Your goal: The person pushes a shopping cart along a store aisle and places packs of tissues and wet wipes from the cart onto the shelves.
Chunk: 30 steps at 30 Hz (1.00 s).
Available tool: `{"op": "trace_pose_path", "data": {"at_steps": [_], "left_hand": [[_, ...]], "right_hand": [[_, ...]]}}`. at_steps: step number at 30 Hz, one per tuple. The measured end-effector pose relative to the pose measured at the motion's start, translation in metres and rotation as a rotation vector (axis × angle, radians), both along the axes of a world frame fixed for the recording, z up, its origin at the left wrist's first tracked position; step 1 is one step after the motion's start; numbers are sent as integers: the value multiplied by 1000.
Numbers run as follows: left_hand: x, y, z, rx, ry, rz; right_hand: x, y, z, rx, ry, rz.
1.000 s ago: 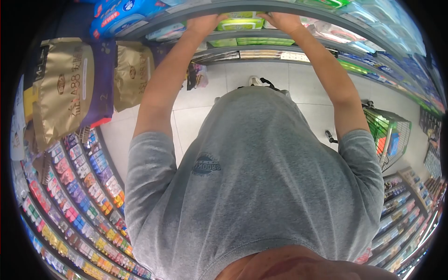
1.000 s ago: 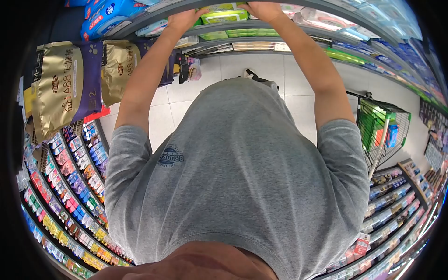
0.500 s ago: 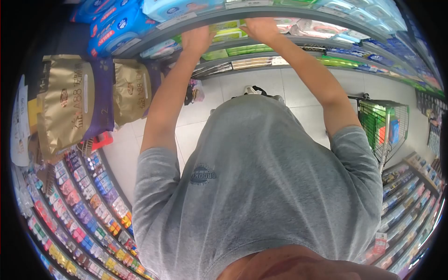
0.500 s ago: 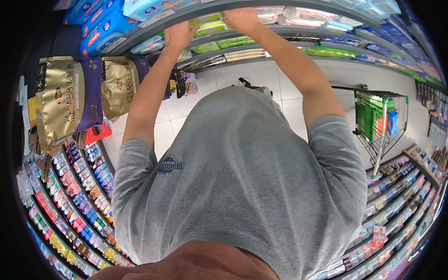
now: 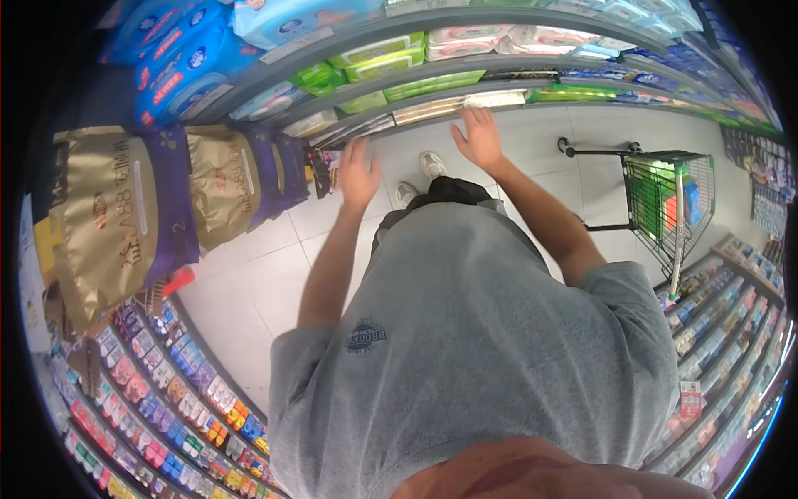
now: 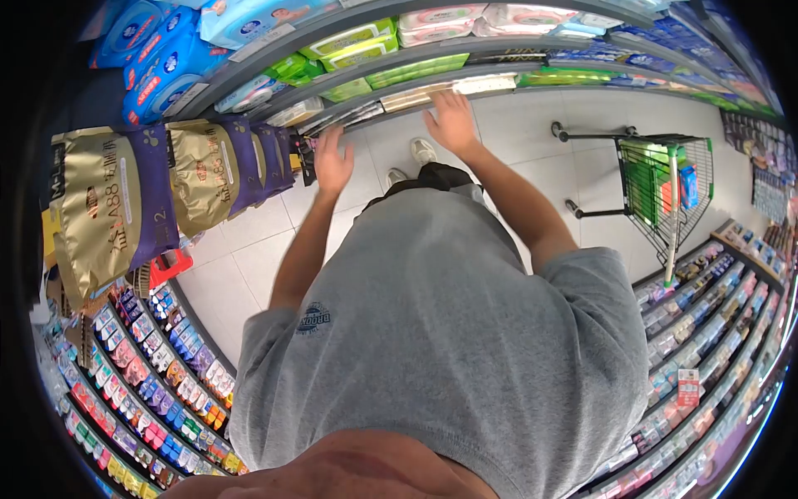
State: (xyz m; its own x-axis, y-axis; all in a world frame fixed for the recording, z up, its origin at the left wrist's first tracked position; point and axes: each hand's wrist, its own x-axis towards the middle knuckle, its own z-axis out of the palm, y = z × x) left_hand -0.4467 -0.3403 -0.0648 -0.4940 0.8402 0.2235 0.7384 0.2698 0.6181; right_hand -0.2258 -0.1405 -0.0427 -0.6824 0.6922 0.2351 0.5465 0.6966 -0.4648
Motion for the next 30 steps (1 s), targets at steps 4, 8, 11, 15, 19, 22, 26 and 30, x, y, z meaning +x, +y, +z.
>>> {"op": "trace_pose_path", "data": {"at_steps": [4,8,11,15,19,22,26,30], "left_hand": [[38,-225,-222,-1260,-376,-139],[75,-359,-169,-1141,-596,-154],[70,-386,-161,-1108,-821,108],[25,-334,-207,-1268,-634,-101],[-12,-171,-191,-884,-390,-185],[-19,-47,-155,-664,-397,-109],[23,53,-109,-337,-684,-154],[96,61,-105,-404,-772,-280]], "right_hand": [[202,-63,-171,-1028,-877,-385],[370,-151,-176,-693,-1051,-206],[396,-167,-181,-1060,-994,-356],[345,-154,-209,-400,-947,74],[202,-112,-124,-852,-285,-411],[152,-101,-64,-874,-46,-313],[181,-108,-7,-831,44,-319],[297,-144,-48,-812,2,-489]]}}
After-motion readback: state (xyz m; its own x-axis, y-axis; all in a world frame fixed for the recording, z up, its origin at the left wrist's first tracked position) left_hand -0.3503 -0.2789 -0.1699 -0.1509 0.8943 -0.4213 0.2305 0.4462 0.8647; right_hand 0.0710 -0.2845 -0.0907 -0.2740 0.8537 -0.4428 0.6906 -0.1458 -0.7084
